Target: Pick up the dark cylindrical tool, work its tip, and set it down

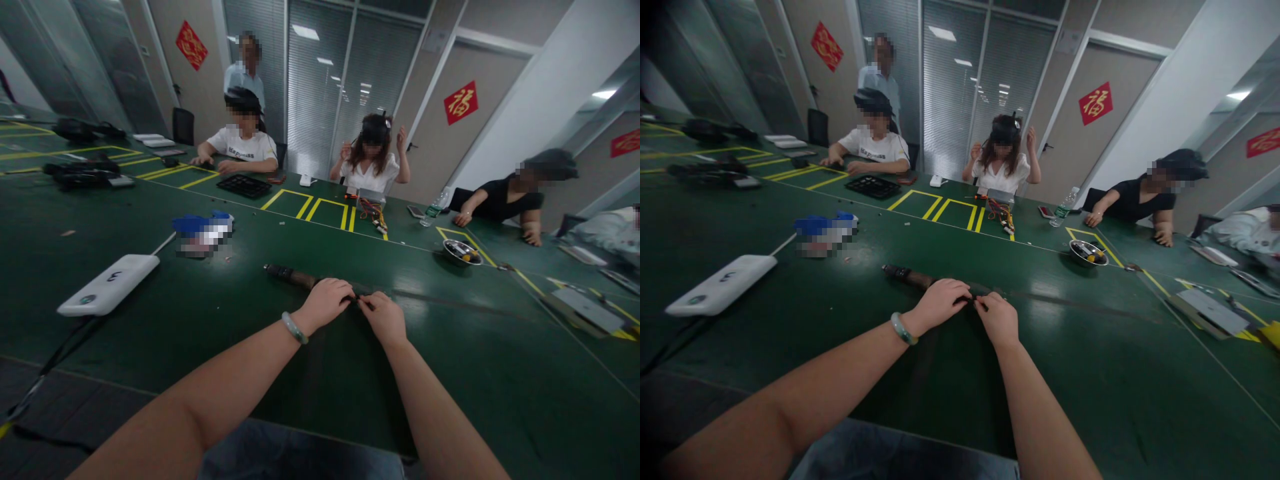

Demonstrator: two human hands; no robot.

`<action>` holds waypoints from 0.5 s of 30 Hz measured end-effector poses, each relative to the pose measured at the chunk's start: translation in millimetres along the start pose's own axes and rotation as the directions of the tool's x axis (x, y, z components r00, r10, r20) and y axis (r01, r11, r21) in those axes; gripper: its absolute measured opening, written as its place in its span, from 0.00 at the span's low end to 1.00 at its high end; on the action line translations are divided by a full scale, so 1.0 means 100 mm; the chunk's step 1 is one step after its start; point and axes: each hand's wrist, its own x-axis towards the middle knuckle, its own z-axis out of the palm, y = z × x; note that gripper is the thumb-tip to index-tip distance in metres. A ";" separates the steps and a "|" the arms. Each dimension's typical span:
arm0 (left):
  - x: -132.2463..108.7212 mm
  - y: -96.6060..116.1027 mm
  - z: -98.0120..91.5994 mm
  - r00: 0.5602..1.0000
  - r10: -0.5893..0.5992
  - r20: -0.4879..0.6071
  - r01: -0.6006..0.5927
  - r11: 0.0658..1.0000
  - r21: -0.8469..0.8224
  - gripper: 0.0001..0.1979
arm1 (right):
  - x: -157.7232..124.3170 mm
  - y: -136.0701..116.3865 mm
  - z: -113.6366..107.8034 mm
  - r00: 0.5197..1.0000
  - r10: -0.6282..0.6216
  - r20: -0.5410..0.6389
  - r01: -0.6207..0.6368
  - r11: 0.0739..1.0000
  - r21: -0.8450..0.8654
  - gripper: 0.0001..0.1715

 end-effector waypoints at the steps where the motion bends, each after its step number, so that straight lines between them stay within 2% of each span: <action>1: 0.00 0.00 0.00 1.000 0.000 0.000 0.000 1.000 0.001 0.07 | 0.00 0.00 0.00 1.000 -0.012 0.000 0.012 1.000 -0.026 0.14; 8: -0.02 0.00 -0.02 1.000 0.018 -0.005 -0.018 1.000 0.008 0.09 | 0.02 -0.06 0.02 0.995 -0.099 0.002 0.097 0.970 -0.221 0.16; 12: -0.04 0.01 -0.04 1.000 0.019 -0.005 -0.019 1.000 -0.004 0.09 | 0.06 -0.07 0.03 0.989 -0.142 0.028 0.145 0.971 -0.192 0.12; 15: -0.05 0.02 -0.10 0.999 0.028 -0.032 -0.030 0.999 -0.044 0.19 | 0.09 -0.05 0.05 0.987 -0.149 0.059 0.157 0.974 -0.166 0.10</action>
